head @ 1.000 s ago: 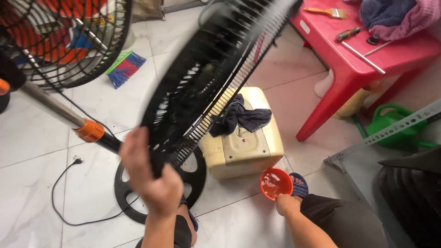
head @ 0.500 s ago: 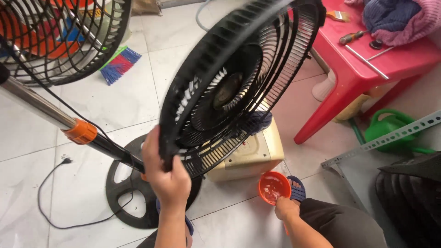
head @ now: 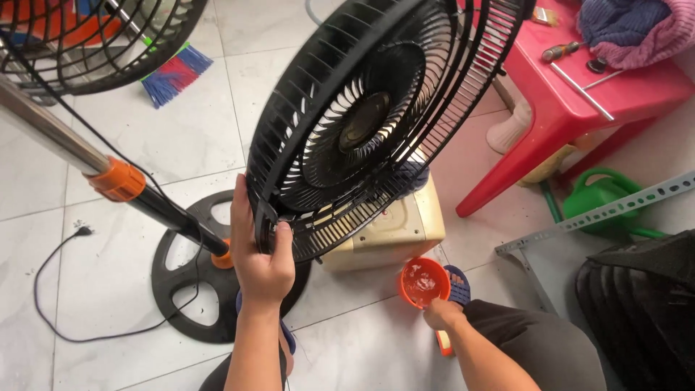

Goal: Cleaning the slats of a plastic fan grill using a toothbrush and water

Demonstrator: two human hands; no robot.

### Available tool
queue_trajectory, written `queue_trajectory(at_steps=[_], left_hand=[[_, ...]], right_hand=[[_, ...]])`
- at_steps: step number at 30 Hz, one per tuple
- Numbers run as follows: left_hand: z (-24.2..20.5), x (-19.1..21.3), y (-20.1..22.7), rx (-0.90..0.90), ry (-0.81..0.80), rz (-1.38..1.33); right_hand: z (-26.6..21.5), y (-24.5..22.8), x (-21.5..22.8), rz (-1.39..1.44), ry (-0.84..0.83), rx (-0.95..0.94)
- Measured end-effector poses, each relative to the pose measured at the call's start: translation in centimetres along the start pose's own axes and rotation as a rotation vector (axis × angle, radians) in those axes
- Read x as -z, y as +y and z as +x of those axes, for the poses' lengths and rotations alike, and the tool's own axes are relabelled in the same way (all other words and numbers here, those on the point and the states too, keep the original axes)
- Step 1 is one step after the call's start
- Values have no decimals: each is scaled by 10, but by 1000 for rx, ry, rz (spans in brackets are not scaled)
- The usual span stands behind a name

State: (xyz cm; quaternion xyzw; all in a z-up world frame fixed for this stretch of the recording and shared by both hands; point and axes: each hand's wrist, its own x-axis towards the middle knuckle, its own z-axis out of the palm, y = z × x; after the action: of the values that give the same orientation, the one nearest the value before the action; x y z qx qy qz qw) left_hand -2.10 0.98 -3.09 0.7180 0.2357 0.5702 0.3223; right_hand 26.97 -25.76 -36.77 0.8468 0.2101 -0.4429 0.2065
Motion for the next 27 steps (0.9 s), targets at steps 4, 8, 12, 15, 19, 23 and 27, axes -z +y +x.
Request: queue_trajectory(at_steps=[4,8,12,15,19,23,27], left_hand=[[-6,1,-6,114,57,-51],[-8,-4,-16,67,120,25],[-2,-8,-18,26,167,-40],[4,-12,-16,-4,182,-77],[10,-12,-12,6,171,-65],[11,-12,-7,-8,156,-77],[7,-11,-4,123,112,2]], right_hand=[[3,6,-3,-49,22,28],[-23,7,29,53,74,44],[-121,-8,102,-88,129,244],[-262,-25,178,125,305,359],[-265,-33,213,379,726,758],[-243,-66,223,454,826,969],[-222,-94,230,300,806,1030]])
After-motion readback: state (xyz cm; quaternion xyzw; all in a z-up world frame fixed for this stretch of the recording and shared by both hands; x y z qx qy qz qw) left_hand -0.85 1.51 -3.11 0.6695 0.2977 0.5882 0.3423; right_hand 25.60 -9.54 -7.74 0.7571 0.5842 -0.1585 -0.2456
